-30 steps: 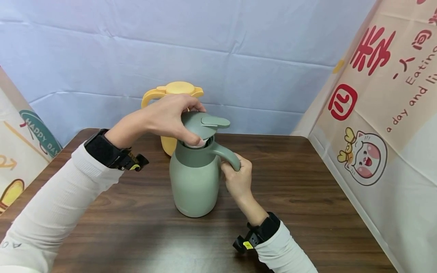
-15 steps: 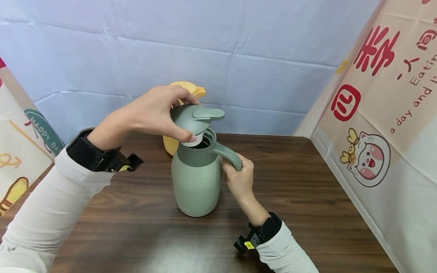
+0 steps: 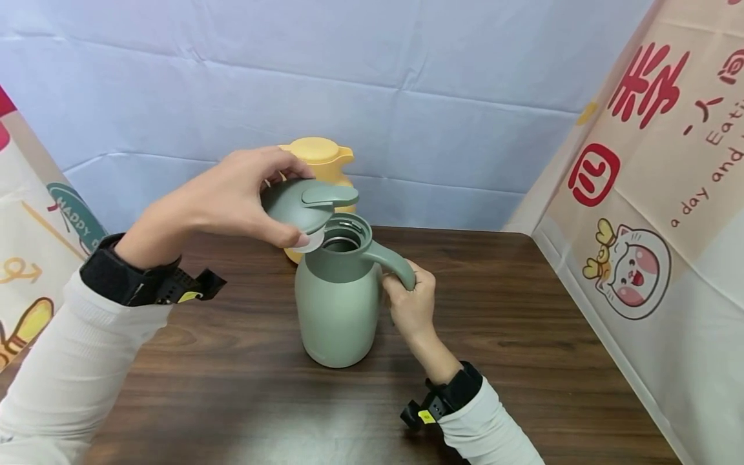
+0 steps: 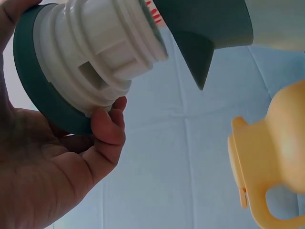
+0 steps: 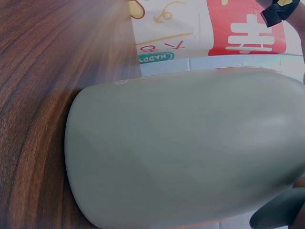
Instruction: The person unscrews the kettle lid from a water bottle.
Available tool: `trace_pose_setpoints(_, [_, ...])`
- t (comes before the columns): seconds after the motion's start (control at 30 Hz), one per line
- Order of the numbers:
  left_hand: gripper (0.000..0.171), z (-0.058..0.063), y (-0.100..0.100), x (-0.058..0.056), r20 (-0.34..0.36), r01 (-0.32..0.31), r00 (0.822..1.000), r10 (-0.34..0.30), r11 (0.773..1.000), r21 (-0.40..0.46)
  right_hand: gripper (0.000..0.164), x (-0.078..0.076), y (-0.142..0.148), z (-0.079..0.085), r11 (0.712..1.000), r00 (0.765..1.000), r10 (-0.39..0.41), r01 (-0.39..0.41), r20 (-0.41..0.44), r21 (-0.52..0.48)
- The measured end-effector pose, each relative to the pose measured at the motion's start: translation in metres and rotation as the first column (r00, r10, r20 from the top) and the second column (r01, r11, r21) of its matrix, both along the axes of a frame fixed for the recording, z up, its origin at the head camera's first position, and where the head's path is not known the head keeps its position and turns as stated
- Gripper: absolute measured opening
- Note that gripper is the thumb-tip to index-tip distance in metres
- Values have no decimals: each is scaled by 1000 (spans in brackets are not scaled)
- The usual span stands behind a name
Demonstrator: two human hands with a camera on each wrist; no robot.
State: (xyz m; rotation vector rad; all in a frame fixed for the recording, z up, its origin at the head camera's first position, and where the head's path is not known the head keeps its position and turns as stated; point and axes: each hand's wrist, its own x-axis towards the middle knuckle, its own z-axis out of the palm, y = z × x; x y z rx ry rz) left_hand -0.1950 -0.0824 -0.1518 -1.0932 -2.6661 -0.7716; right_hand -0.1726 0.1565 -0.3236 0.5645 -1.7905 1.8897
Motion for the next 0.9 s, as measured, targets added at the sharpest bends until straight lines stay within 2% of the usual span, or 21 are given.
trace_pose_setpoints(0.13, [56, -4, -10, 2, 9, 6, 1000, -7, 1000, 14, 36, 0, -1, 0, 1000, 1000, 5, -5, 0, -1])
trace_pose_setpoints(0.37, [58, -12, -26, 5, 55, -28, 998, 28, 1000, 13, 35, -1, -1, 0, 1000, 1000, -4, 4, -12, 6])
trace_pose_setpoints(0.63, [60, -22, -34, 9, 74, -42, 996, 41, 999, 12, 36, -2, -2, 0, 1000, 1000, 12, -12, 4, -17])
trace_pose_setpoints(0.9, [64, -36, -42, 10, 84, -38, 996, 41, 999, -35, 37, -2, -1, 1, 1000, 1000, 13, -13, 14, -21])
